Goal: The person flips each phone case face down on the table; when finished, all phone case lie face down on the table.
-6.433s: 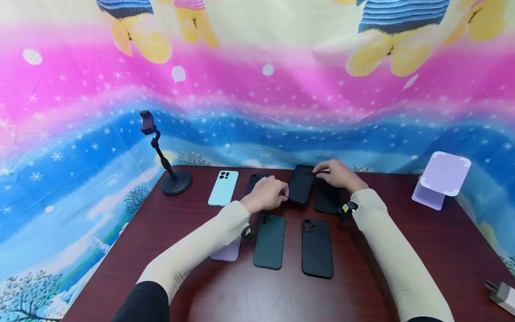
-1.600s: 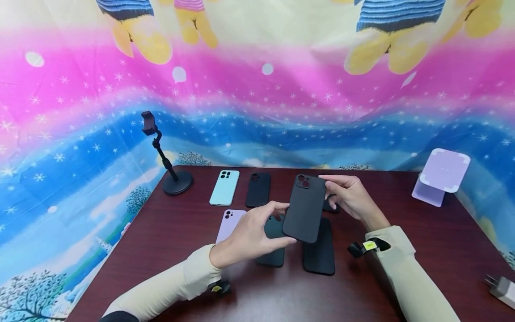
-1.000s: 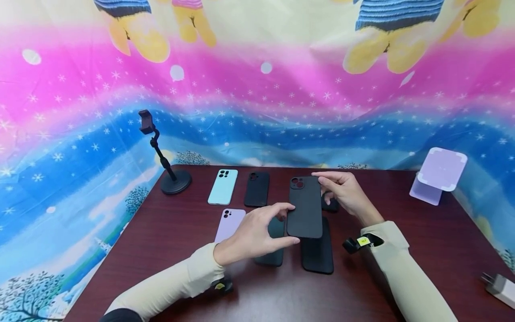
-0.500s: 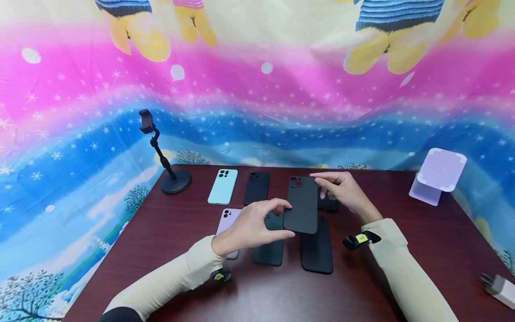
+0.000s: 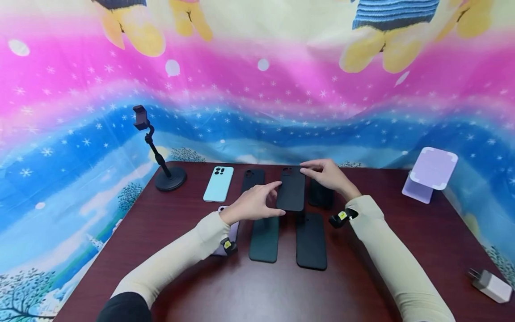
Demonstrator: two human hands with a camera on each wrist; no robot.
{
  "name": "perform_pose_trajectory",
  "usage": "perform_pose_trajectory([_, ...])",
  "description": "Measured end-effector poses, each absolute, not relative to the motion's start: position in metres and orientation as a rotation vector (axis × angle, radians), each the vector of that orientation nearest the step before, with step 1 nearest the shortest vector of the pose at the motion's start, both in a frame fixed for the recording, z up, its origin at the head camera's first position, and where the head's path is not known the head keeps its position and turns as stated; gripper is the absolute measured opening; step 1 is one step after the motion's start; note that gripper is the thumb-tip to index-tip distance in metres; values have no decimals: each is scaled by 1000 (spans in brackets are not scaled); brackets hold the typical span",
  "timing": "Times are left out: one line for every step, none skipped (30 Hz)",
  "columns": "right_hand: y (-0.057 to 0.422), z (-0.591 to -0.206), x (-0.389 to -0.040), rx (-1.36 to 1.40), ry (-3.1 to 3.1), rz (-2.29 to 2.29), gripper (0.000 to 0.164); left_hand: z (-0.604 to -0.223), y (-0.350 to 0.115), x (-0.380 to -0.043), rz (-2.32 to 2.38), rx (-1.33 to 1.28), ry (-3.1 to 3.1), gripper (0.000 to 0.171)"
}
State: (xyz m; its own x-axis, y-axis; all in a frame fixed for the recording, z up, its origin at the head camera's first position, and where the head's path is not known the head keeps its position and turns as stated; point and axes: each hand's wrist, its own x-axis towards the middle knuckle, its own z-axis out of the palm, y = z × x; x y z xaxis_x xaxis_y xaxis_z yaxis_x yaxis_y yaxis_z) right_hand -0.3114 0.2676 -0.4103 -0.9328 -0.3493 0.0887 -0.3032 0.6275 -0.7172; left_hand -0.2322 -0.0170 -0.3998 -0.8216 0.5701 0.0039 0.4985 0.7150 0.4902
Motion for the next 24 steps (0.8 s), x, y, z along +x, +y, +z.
perform_pose_trajectory([266,-412,-315,-553,2790,-1182,48,-401,-16,-236,705,857,2761,89])
perform_pose_trajectory([264,-413,-319,-545,2796,-1157,49,-402,-15,-241,684,846,2753,89])
perform_pose_trajectory([262,-415,-323,-543,2808,-1124,49,-403,-14,-245,663,837,2747,89])
perform_pose_trajectory([259,-416,-327,-544,2815,-1092,49,-404,-12,-249,635,827,2748,88])
perform_pose_trajectory([257,-418,-331,-547,2822,-1063,48,-405,-10,-253,602,818,2754,87])
perform_pose_trajectory([255,-419,-336,-550,2825,-1040,48,-406,-8,-257,571,805,2760,86])
perform_pose_trajectory([252,-422,-340,-552,2826,-1016,48,-407,-7,-261,542,788,2765,84])
perform_pose_trajectory([250,-423,-344,-550,2823,-1001,47,-409,-5,-265,515,774,2768,83])
perform_pose_trajectory([248,-425,-348,-543,2824,-986,47,-410,-3,-269,492,762,2769,81])
perform_pose_trajectory([247,-428,-351,-525,2823,-975,46,-412,-1,-273,474,756,2767,80])
perform_pose_trajectory([247,-430,-354,-509,2825,-959,46,-414,1,-277,460,755,2763,79])
perform_pose_trajectory([246,-433,-356,-493,2828,-939,46,-415,3,-280,448,755,2757,79])
perform_pose_trajectory([245,-435,-358,-480,2829,-921,46,-417,5,-283,438,757,2751,78])
perform_pose_trajectory([245,-436,-360,-474,2828,-904,46,-418,7,-285,425,758,2746,77])
perform_pose_trajectory([244,-438,-362,-474,2824,-887,47,-419,8,-288,414,755,2741,76])
perform_pose_trajectory([243,-439,-363,-478,2814,-875,48,-420,9,-289,401,753,2736,75])
perform_pose_trajectory([242,-440,-365,-479,2806,-864,48,-420,10,-291,389,752,2730,72])
perform_pose_trajectory([241,-440,-366,-476,2797,-855,49,-420,11,-292,379,747,2722,69])
perform_pose_trajectory([241,-441,-366,-475,2790,-845,49,-420,12,-293,369,747,2715,66])
perform_pose_trajectory([241,-441,-366,-477,2788,-824,49,-421,13,-294,357,747,2707,62])
perform_pose_trajectory([240,-441,-366,-469,2790,-802,49,-421,14,-295,348,750,2701,58])
perform_pose_trajectory([241,-441,-366,-451,2792,-786,48,-421,15,-296,338,749,2693,55])
perform_pose_trajectory([240,-442,-366,-433,2799,-768,48,-421,16,-296,330,752,2688,52])
perform_pose_trajectory([240,-443,-366,-417,2804,-751,47,-422,17,-296,323,750,2682,51])
